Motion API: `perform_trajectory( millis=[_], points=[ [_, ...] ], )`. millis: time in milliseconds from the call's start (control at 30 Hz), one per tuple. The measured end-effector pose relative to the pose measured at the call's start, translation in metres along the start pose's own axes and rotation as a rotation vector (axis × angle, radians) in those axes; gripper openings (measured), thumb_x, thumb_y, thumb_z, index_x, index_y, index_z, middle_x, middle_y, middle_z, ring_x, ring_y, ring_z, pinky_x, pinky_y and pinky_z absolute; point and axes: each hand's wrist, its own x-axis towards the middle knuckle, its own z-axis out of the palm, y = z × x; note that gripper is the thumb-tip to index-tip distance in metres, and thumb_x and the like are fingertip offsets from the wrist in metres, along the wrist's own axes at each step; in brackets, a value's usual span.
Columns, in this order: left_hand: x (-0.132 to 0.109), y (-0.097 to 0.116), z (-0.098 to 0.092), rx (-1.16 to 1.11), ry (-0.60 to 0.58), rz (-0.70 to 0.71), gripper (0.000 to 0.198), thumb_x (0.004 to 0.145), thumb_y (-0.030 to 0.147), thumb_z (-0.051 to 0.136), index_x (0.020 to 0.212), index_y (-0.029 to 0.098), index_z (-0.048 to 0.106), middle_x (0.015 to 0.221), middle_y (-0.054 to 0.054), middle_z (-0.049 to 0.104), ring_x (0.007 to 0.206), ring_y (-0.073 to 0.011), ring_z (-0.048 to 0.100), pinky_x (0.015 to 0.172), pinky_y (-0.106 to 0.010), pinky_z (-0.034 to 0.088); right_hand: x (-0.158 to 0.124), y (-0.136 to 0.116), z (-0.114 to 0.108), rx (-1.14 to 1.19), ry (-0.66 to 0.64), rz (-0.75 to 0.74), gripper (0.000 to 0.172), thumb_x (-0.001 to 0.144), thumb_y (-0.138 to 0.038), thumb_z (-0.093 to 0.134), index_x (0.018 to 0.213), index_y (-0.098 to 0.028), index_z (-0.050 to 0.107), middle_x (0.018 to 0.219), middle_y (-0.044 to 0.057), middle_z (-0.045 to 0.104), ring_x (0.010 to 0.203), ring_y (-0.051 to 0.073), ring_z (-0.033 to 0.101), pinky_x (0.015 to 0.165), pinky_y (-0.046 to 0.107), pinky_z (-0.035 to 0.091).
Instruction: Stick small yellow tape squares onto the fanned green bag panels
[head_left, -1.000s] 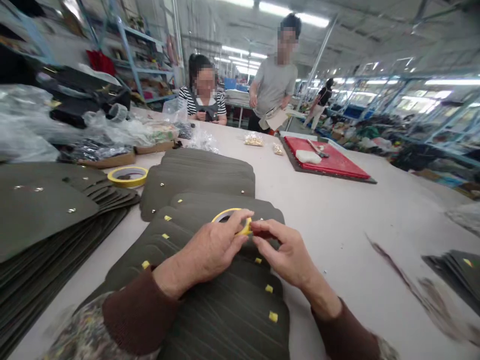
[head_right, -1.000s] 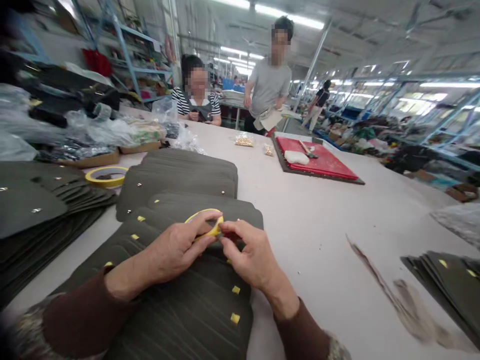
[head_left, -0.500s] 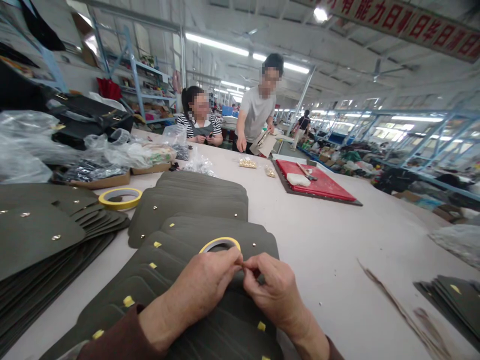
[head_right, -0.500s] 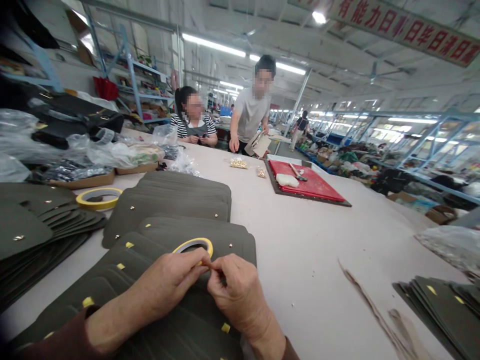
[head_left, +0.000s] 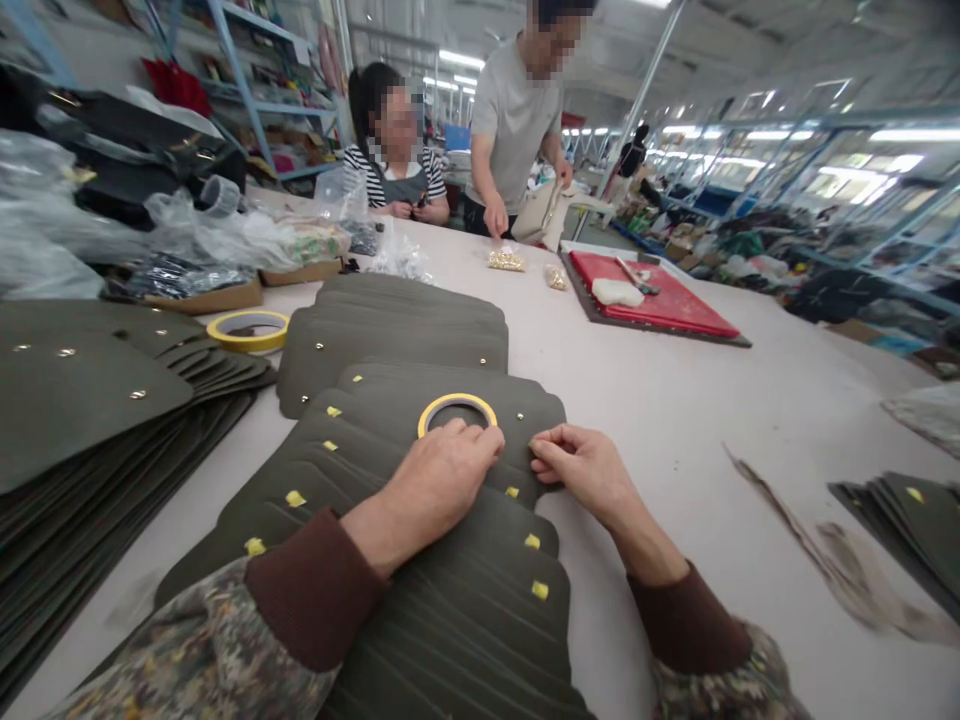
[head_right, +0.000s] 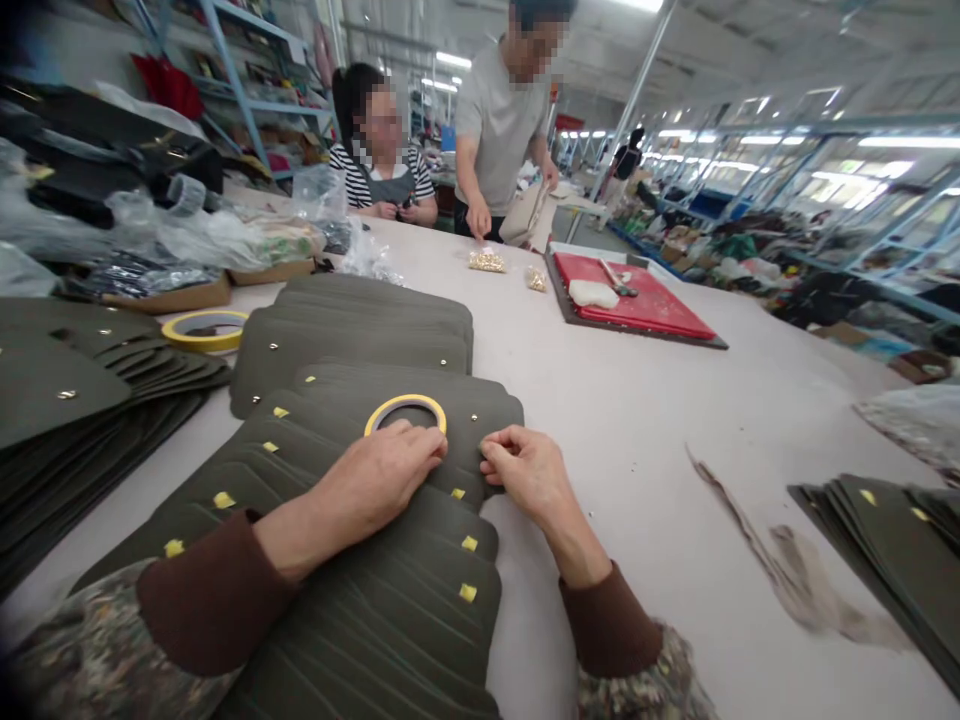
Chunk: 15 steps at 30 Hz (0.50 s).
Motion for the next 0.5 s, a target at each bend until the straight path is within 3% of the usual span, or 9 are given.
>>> perform_trajectory(
  millis=[167, 500],
  points=[
    [0.008, 0.000, 0.000, -0.035, -0.021, 0.023, 0.013, 0.094, 0.020, 0.040, 0.096, 0.018, 0.053, 0.090, -0.006, 0.062, 0.087, -0.0221, 0.056, 0.076, -0.034, 0.044, 0.000, 0.003, 0.002, -0.043, -0.012, -0.015, 0.008, 0.072, -0.023, 0.065, 0.073, -0.015, 0.067, 0.058, 0.000, 0.066, 0.055, 0.012, 0.065, 0.052, 0.020, 0.055],
    [0.003, -0.004, 0.001, -0.082, -0.197, 0.199, 0.013, 0.087, 0.011, 0.044, 0.091, 0.022, 0.049, 0.079, 0.000, 0.064, 0.070, -0.0187, 0.061, 0.056, -0.027, 0.038, -0.020, -0.004, -0.007, -0.078, -0.146, -0.008, 0.017, 0.073, -0.031, 0.065, 0.073, -0.014, 0.068, 0.056, 0.000, 0.065, 0.050, 0.010, 0.060, 0.050, 0.021, 0.052]
  ],
)
